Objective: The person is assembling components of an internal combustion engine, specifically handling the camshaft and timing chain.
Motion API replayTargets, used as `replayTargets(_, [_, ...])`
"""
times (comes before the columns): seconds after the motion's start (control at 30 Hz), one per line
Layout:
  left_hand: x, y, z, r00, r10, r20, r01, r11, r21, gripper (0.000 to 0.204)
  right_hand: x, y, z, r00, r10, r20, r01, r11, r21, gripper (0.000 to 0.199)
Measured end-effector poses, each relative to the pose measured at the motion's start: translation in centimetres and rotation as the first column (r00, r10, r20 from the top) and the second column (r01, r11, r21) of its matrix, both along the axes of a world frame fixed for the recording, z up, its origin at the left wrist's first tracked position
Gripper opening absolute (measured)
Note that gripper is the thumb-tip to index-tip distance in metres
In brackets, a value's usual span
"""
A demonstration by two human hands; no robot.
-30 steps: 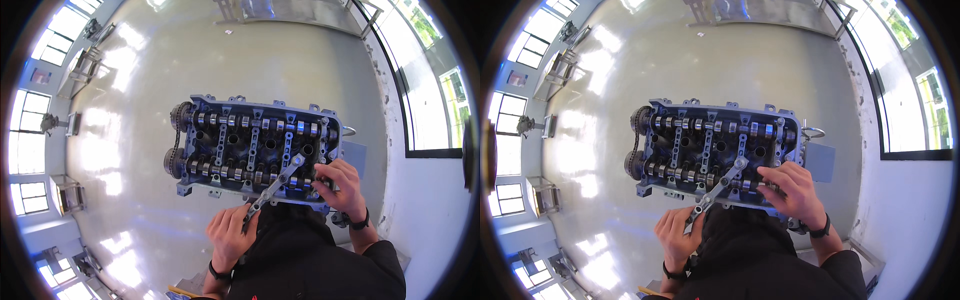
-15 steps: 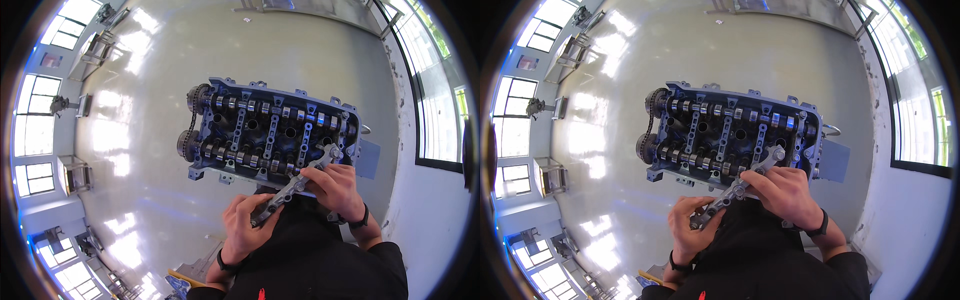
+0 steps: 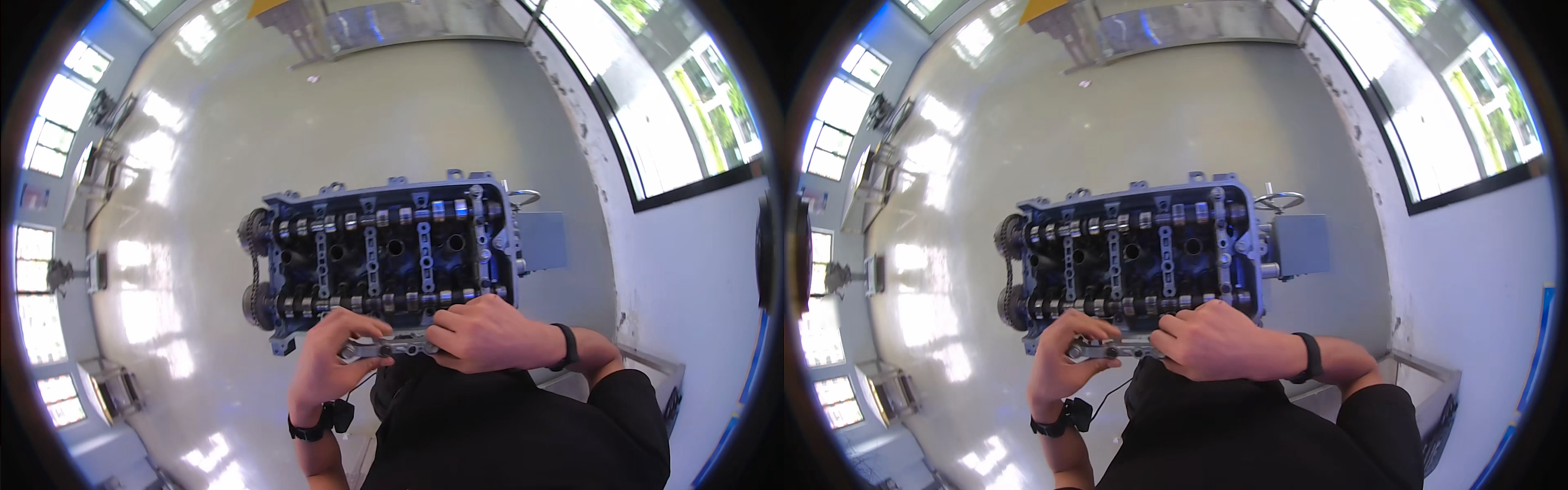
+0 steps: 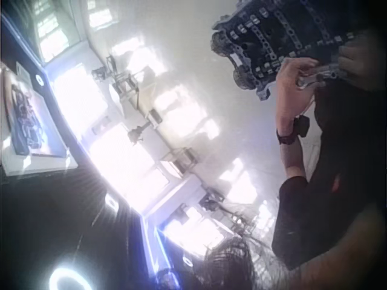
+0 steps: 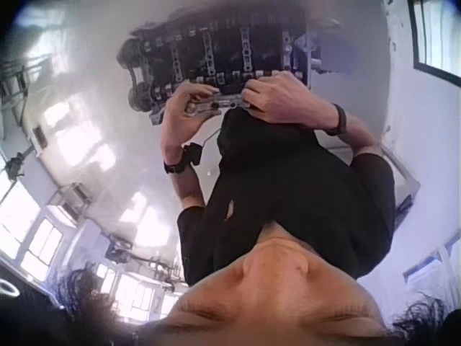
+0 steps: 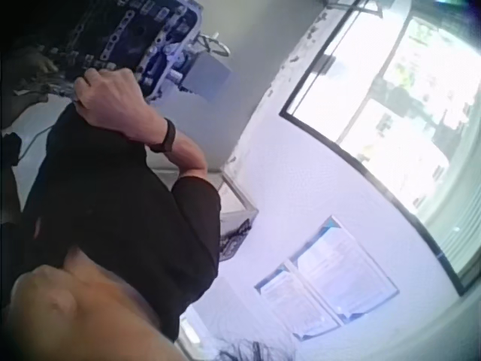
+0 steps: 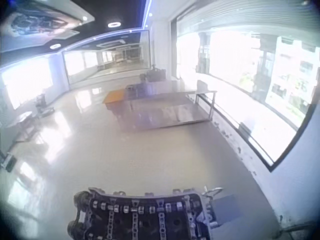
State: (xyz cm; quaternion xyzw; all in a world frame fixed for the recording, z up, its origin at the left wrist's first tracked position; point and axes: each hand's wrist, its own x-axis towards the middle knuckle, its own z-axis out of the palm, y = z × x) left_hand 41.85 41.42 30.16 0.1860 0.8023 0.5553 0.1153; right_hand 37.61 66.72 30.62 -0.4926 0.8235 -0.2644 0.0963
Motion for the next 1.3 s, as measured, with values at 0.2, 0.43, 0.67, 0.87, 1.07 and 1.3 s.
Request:
replayTargets(0.2, [-0.9,3.6,-2.7,0.748,0.655,-0.111,-0.645,0.756,0.114,0.055,0.4,-0.2,-0.6,0.944,-0.325,0.065,0.329,0.942,-0.073,0.021])
replayTargets(0.43, [0.5,6.8,-3.0,0.941,0.320,0.112,-0.330,0.939,0.099,0.069,-1.2,-1.7,-0.3,0.730,-0.641,0.236,0.683,0.697,-0.218,0.027])
replayTargets(0.67, [-0.1,7.7,-3.2,0.980,0.189,0.057,-0.180,0.975,-0.134,0.092,-2.5,-2.9,-2.5,0.617,-0.766,0.182,0.783,0.619,-0.051,0.029])
replayTargets(0.87, [0.9,4.5,-5.1,0.951,0.304,-0.060,-0.304,0.953,0.004,0.067,-2.5,-3.9,-2.2,0.490,-0.849,0.197,0.855,0.512,0.081,0.031])
replayTargets(1.07, [1.6,0.9,-6.8,0.936,0.348,-0.047,-0.343,0.935,0.088,0.055,-1.5,-5.0,-2.4,0.414,-0.896,0.163,0.901,0.429,0.066,0.032])
replayTargets(1.3, [1.4,-0.5,-7.8,0.959,0.281,-0.036,-0.275,0.952,0.133,0.053,-1.9,-6.1,-3.6,0.352,-0.929,0.117,0.933,0.359,0.041,0.033])
